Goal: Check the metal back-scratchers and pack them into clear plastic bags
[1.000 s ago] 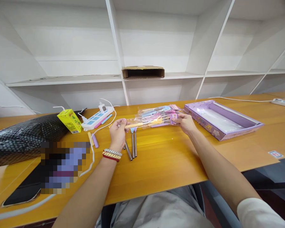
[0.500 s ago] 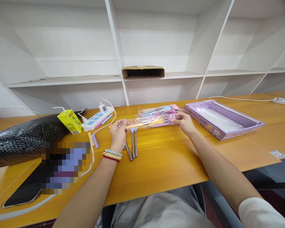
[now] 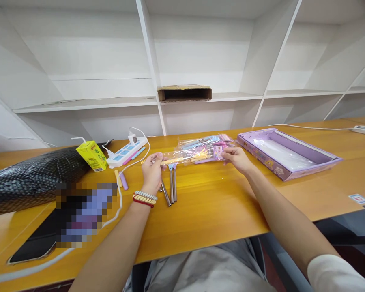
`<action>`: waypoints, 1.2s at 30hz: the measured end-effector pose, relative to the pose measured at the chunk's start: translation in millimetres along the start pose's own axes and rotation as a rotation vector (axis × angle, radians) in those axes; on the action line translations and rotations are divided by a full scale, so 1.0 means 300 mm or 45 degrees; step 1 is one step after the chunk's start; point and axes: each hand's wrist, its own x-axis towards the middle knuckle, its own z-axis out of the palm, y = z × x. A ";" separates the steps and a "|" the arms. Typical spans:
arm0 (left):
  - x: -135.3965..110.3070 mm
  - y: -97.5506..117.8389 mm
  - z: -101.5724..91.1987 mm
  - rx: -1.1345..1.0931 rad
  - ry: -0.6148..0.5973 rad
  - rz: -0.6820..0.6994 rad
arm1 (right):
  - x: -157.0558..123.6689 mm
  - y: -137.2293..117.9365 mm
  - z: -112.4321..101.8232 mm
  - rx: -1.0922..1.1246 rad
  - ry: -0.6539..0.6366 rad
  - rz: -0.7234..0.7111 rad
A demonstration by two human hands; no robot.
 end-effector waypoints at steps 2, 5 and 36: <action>-0.001 0.000 0.000 0.000 -0.007 0.007 | 0.002 0.010 -0.003 0.023 -0.016 0.006; -0.005 0.000 0.003 0.005 -0.025 0.010 | 0.008 0.028 -0.008 0.043 0.029 0.029; -0.013 -0.010 0.008 0.071 -0.077 -0.010 | 0.007 0.028 0.000 -0.013 0.056 0.027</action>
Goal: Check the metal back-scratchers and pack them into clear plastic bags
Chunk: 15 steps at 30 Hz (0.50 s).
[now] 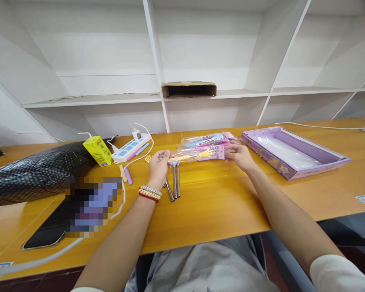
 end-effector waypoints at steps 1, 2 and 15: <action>0.001 -0.003 0.000 0.005 -0.004 0.002 | 0.001 0.003 0.001 -0.045 0.010 -0.010; 0.002 -0.007 0.000 0.008 -0.008 0.005 | 0.001 0.007 0.002 -0.096 0.017 -0.027; 0.004 -0.029 -0.003 0.027 -0.002 0.031 | -0.007 0.027 0.038 -0.289 0.171 -0.102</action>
